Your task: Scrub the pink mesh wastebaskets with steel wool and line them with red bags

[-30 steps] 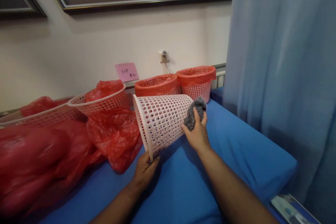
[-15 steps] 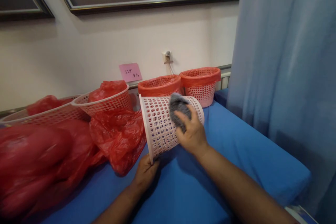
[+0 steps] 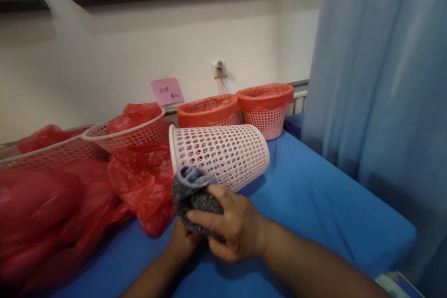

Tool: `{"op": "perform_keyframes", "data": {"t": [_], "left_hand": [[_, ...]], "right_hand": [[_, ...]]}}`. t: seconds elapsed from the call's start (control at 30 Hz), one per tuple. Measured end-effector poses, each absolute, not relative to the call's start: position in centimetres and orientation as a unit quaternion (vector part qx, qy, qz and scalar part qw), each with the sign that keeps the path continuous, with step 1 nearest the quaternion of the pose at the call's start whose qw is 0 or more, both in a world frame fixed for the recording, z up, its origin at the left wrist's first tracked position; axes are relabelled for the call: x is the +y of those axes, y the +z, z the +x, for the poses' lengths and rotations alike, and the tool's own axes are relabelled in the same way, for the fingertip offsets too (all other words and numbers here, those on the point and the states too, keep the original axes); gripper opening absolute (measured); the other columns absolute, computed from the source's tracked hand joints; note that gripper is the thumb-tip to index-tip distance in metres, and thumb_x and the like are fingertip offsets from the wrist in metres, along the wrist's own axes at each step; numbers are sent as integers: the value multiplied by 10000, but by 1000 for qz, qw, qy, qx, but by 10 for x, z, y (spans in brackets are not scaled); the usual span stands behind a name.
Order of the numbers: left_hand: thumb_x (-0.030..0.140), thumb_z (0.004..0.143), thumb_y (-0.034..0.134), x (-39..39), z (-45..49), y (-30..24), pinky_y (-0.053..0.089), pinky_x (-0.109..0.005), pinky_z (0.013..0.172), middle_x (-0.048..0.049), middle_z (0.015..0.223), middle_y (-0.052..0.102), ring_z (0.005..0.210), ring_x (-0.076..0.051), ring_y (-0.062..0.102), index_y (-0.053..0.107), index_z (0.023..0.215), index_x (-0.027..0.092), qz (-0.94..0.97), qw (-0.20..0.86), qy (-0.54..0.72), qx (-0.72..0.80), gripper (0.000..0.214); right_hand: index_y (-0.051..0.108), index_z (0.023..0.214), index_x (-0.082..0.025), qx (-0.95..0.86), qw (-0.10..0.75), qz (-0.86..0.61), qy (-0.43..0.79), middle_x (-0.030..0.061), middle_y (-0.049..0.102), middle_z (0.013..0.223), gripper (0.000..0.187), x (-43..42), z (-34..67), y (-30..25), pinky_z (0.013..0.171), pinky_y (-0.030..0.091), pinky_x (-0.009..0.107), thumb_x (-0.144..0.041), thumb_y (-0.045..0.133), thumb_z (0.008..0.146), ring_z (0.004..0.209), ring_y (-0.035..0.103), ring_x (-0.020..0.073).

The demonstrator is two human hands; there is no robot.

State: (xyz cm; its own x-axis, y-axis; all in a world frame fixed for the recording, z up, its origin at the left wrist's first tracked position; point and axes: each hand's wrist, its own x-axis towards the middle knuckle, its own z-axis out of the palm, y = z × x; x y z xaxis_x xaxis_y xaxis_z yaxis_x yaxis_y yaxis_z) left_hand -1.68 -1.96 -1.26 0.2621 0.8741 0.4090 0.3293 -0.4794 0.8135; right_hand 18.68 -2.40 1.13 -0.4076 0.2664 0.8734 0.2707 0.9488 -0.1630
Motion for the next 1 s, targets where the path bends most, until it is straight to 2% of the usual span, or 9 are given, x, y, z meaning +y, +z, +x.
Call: {"op": "perform_keyframes", "data": {"t": [0.07,0.13,0.27,0.4,0.57,0.7,0.77,0.87,1.0], "left_hand": [[424,838,741,-25,-20,-6,631,-345,767,-71,935,792,839,-256,744,759,1029,161,700,312,487,420,325],[457,891,693,-29,-21,-1,629,-351,797,-79,917,793,863,-258,749,773,1024,149,676,324,502,432,344],[410,946,639,-31,-16,0,580,-428,991,-122,1129,784,1068,-291,734,757,1177,153,683,319,492,436,365],[325,961,601,-32,-9,-8,554,-448,1041,-126,1187,769,1159,-305,700,727,1261,184,759,262,436,407,355],[238,967,527,-29,-7,-16,528,-450,1073,-116,1285,725,1217,-290,665,677,1332,217,806,223,396,379,395],[258,951,551,-23,-10,-19,568,-445,1007,-100,1164,767,1134,-290,691,719,1253,216,804,262,382,374,348],[262,964,535,-20,-11,-20,555,-457,1030,-90,1135,773,1124,-283,693,727,1234,217,794,263,386,389,335],[238,990,487,-18,-10,-19,494,-482,1115,-87,1235,742,1209,-274,659,674,1325,225,794,247,385,400,384],[164,992,441,-16,-7,-18,458,-473,1158,-87,1400,659,1321,-261,588,569,1451,253,834,231,335,372,485]], "right_hand": [[583,1364,-228,-855,500,-138,-22,144,403,1487,623,-25,187,11,907,604,391,-173,615,745,1161,630,265],[589,1366,-245,-839,507,-192,-41,132,420,1496,612,-15,197,10,948,589,396,-161,603,761,1208,616,267],[641,1318,-239,-636,609,-474,-10,131,471,1470,522,31,242,4,1102,488,503,-237,608,797,1335,537,318],[659,1298,-192,-498,612,-607,92,140,600,1271,559,66,277,-2,1106,459,584,-361,631,766,1210,611,344],[557,1412,-255,-700,590,-400,31,129,424,1522,571,18,235,5,1147,446,509,-306,632,848,1409,474,311],[521,1443,-296,-814,545,-201,27,107,355,1570,620,-17,200,8,996,578,416,-239,635,836,1285,591,266],[561,1407,-293,-778,569,-268,21,108,404,1541,581,-6,207,4,1018,564,443,-230,629,834,1295,583,281],[624,1340,-254,-629,607,-484,48,126,525,1423,499,36,241,-4,1117,474,524,-307,612,844,1323,554,313],[622,1344,-182,-502,579,-632,113,150,606,1259,592,73,276,-10,1112,457,579,-406,626,796,1217,612,348]]}}
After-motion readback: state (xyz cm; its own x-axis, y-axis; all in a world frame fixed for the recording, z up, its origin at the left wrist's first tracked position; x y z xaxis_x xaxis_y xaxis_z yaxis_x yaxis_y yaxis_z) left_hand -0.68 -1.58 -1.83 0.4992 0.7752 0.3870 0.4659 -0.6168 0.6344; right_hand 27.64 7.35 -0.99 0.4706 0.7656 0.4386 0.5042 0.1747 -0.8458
